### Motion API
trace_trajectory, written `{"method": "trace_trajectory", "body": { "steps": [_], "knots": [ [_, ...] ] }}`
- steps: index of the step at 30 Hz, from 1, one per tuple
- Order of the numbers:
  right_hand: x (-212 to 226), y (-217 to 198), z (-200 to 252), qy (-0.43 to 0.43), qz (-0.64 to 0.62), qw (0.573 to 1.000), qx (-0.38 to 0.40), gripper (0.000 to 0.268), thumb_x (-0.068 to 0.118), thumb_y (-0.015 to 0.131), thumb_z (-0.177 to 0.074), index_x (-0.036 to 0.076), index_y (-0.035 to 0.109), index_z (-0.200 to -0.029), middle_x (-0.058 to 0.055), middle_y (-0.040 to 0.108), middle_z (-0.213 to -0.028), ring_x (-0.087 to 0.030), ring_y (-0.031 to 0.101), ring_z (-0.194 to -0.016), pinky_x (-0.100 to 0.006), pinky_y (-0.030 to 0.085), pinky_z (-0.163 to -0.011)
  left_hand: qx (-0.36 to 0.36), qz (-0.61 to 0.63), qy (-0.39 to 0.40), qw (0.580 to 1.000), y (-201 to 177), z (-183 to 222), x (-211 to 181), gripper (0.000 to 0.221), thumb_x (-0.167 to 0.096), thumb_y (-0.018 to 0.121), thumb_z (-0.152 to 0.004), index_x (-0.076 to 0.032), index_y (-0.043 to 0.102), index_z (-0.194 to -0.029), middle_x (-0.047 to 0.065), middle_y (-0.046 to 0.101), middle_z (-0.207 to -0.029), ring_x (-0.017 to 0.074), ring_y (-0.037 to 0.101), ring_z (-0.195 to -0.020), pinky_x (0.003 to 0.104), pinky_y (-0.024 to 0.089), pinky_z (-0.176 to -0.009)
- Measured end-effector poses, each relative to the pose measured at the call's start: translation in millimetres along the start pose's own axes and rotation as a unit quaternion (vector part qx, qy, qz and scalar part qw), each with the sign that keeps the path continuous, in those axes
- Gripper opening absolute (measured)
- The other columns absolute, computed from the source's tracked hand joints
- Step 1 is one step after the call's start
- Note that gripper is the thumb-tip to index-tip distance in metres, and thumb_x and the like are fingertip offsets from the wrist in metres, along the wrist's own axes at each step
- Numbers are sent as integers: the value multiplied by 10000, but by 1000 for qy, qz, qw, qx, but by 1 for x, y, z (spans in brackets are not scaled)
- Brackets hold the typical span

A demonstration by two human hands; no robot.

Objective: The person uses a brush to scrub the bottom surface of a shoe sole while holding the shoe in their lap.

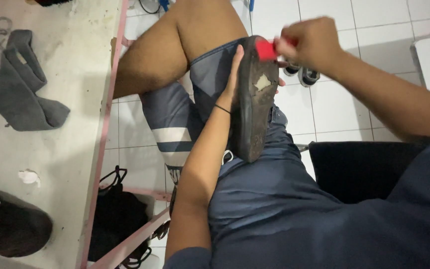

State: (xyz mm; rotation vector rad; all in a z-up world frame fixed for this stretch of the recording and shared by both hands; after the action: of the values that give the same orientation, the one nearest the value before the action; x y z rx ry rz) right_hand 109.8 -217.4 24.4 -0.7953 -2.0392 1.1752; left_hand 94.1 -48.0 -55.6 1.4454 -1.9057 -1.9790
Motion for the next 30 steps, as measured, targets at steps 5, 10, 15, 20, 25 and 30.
{"method": "trace_trajectory", "body": {
  "steps": [5,10,15,20,25,30],
  "knots": [
    [-16,2,-10,103,71,992,-8,364,308,657,-1139,131,727,-829,-16,541,-550,-207,471,-502,-361,352,-514,-7,99,-58,993,-7,2,3,949,-791,392,-951,-6,494,-1475,257,555,-1452,436,690,-1043,542,596,-801],
    [15,-8,-9,-90,-38,995,-23,458,185,609,-1073,104,483,-640,9,430,-531,-161,415,-497,-303,297,-512,-81,57,-58,993,3,7,-3,991,-807,397,-884,28,553,-1394,438,646,-1091,444,701,-851,485,604,-740],
    [-24,-3,-16,88,35,995,10,374,179,616,-1125,120,692,-763,28,450,-522,-114,385,-485,-292,312,-523,-53,51,-89,993,3,4,7,1027,-810,337,-914,36,508,-1470,212,475,-1564,445,690,-1050,472,585,-750],
    [-7,-6,-10,17,-23,998,48,362,188,599,-1097,107,660,-750,11,508,-532,-120,419,-466,-270,302,-470,-12,45,-32,998,5,12,5,1049,-860,333,-897,-31,440,-1531,246,578,-1419,420,707,-1016,488,595,-738],
    [-22,-7,-9,110,78,990,39,435,260,634,-1212,119,727,-811,26,516,-523,-113,440,-439,-229,324,-432,16,25,-34,999,17,13,3,905,-738,456,-962,1,480,-1483,259,550,-1481,339,705,-1007,422,574,-669],
    [-29,-9,-11,171,-40,978,114,270,186,595,-1106,48,815,-1034,-52,667,-602,-131,448,-394,-243,291,-363,-9,23,-77,997,9,12,10,1006,-761,493,-888,63,487,-1464,222,517,-1519,334,710,-978,441,587,-659]
  ]
}}
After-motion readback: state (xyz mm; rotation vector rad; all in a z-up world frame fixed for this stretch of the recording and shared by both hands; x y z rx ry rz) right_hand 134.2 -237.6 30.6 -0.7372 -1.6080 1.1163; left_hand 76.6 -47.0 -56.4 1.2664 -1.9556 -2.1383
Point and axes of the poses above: each hand's wrist, its own z-axis away from the middle knuckle, its own y-axis out of the palm, x = y × z, the point moved 4 cm from there along -z, towards the middle knuckle
